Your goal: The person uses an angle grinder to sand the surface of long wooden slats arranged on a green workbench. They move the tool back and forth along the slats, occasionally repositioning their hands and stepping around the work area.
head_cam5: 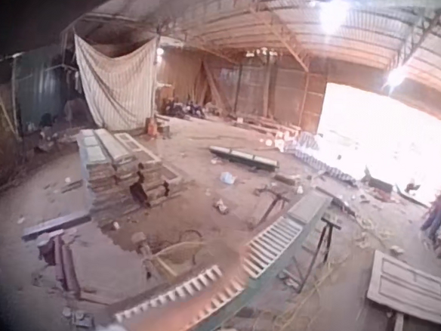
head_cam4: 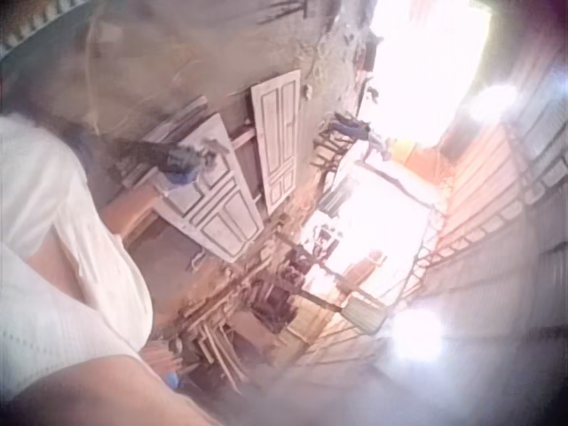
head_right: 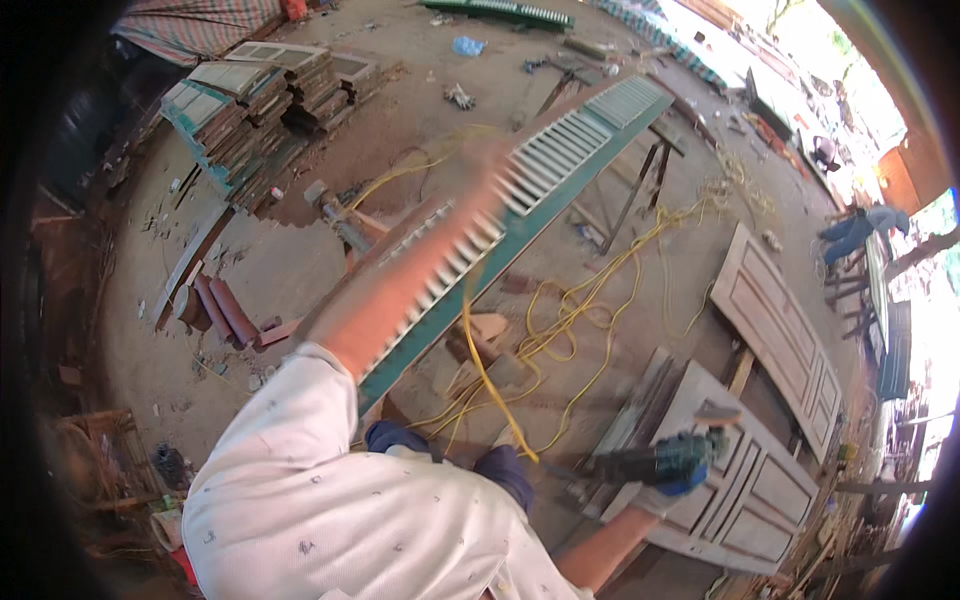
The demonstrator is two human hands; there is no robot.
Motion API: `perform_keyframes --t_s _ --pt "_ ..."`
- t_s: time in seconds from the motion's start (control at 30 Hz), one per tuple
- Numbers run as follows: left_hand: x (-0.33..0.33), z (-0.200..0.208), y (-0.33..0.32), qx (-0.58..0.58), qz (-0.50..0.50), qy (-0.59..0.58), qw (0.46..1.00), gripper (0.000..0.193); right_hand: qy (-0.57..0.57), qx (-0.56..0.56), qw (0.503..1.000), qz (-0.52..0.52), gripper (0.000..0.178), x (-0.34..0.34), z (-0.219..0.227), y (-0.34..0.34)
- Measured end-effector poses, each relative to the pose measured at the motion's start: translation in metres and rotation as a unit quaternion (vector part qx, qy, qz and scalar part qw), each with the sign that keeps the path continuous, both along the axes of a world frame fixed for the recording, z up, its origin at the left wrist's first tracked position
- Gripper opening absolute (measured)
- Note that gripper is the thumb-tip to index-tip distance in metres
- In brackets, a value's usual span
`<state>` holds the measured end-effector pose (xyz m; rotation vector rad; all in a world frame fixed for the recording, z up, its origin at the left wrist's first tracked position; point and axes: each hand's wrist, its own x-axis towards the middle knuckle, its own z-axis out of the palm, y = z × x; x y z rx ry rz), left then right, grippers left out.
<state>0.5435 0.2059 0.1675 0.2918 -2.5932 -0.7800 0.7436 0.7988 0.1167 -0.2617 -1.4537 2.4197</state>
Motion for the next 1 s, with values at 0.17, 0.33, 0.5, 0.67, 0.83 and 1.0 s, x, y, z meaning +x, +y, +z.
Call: perform_keyframes --t_s 0.17,0.33,0.5,0.67,0.83,1.0 --pt "0.031 0.012 0.345 0.047 -0.439 -0.034 0.897 0.018 0.057 0.055 0.997 0.009 0.063 0.001 0.05 0.159" --pt "0.142 -0.034 0.331 0.211 -0.398 -0.187 0.873 0.03 0.035 0.002 0.995 -0.096 0.065 0.023 0.055 0.294" --pt "0.228 -0.106 0.241 0.224 -0.146 -0.245 0.932 0.031 -0.009 0.062 0.988 -0.138 0.064 0.014 0.022 0.301" --pt "0.279 -0.097 0.088 0.218 0.111 -0.222 0.944 0.031 -0.013 0.095 0.992 -0.081 0.064 -0.02 -0.011 0.267" --pt "0.259 -0.128 -0.057 0.147 0.26 -0.185 0.936 0.037 -0.026 0.147 0.987 -0.052 0.055 -0.047 -0.009 0.178" --pt "0.204 -0.185 -0.199 0.274 0.391 -0.26 0.839 0.038 -0.099 0.297 0.929 -0.197 0.043 -0.056 0.072 -0.01"
